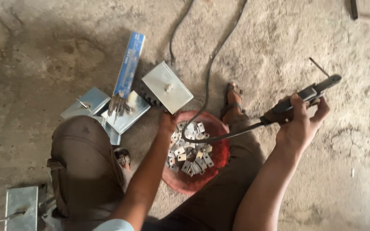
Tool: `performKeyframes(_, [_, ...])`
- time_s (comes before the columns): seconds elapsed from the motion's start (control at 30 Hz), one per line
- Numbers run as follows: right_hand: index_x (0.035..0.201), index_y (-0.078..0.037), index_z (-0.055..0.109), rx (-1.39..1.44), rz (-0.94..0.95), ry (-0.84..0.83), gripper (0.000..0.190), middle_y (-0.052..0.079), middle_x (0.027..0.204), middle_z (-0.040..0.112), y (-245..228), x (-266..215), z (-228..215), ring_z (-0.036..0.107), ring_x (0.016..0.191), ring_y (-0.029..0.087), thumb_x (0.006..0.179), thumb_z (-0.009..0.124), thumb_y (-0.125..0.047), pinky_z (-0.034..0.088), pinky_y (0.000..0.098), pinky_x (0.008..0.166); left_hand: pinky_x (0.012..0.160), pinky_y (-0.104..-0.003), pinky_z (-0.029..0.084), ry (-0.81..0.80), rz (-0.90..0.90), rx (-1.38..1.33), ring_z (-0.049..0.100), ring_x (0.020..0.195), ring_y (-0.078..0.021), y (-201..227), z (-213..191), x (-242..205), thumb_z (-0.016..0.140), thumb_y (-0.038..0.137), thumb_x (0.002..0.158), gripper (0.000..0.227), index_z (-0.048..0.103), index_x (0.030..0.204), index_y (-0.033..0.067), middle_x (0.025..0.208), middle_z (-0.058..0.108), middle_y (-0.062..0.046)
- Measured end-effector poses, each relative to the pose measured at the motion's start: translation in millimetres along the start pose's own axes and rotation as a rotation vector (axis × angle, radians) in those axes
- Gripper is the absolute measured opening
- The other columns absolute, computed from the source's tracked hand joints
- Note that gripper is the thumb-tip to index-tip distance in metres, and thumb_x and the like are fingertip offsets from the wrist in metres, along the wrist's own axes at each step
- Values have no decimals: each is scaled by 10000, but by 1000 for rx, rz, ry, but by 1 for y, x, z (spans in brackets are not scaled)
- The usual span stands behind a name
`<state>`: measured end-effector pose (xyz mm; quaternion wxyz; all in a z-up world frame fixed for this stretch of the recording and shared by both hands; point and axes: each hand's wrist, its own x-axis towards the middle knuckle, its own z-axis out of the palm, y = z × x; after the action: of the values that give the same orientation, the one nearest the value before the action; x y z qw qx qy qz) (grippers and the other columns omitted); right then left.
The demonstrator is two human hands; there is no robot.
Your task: The person welds metal brackets onto metal boxes using a welding torch, reaching into a bucket to retrieve brackets and positioning them on the boxes.
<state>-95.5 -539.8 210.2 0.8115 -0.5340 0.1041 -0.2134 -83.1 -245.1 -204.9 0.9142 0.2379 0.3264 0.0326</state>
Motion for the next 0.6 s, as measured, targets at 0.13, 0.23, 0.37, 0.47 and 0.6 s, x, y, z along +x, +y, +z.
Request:
performKeyframes(0.13, [1449, -125, 427, -66, 12, 34, 668, 123, 1124, 677, 10, 6, -13, 711, 987, 245, 946, 818, 74, 641, 393, 831, 825, -540, 517, 241, 336, 970, 689, 971, -316, 1, -46, -28, 535, 337, 1092, 269, 673, 1038, 112, 1052, 719, -100])
performKeyframes(0.23, [1480, -113, 438, -121, 0, -25, 680, 138, 1177, 643, 13, 2, -7, 669, 1048, 260, 968, 849, 64, 642, 401, 904, 915, -492, 529, 57, 804, 1638, 663, 1016, -347, 11, -79, -71, 624, 277, 1074, 186, 678, 1025, 107, 1050, 690, -124])
performKeyframes(0.37, [1360, -121, 455, -215, 17, -5, 688, 55, 1173, 610, 10, -7, 6, 664, 1075, 213, 824, 863, 21, 678, 370, 902, 913, -465, 457, -154, 1051, 2058, 605, 1132, -295, 3, -78, -125, 760, 309, 824, 273, 685, 1005, 121, 1090, 657, -73])
performKeyframes(0.47, [1377, -100, 460, -250, -25, -69, 681, 56, 1201, 611, 9, -10, 18, 675, 1105, 228, 847, 869, 24, 677, 379, 937, 884, -463, 437, -18, 906, 2281, 551, 1117, -284, 4, -54, -137, 786, 423, 780, 475, 696, 1068, 57, 1103, 632, -124])
performKeyframes(0.6, [1417, -95, 450, -241, 1, -96, 686, 131, 1131, 688, 13, -13, 20, 718, 1059, 257, 890, 870, 35, 658, 389, 910, 924, -480, 435, -49, 824, 2331, 557, 1132, -290, 14, -37, -141, 779, 374, 844, 409, 695, 1071, 44, 1134, 629, -128])
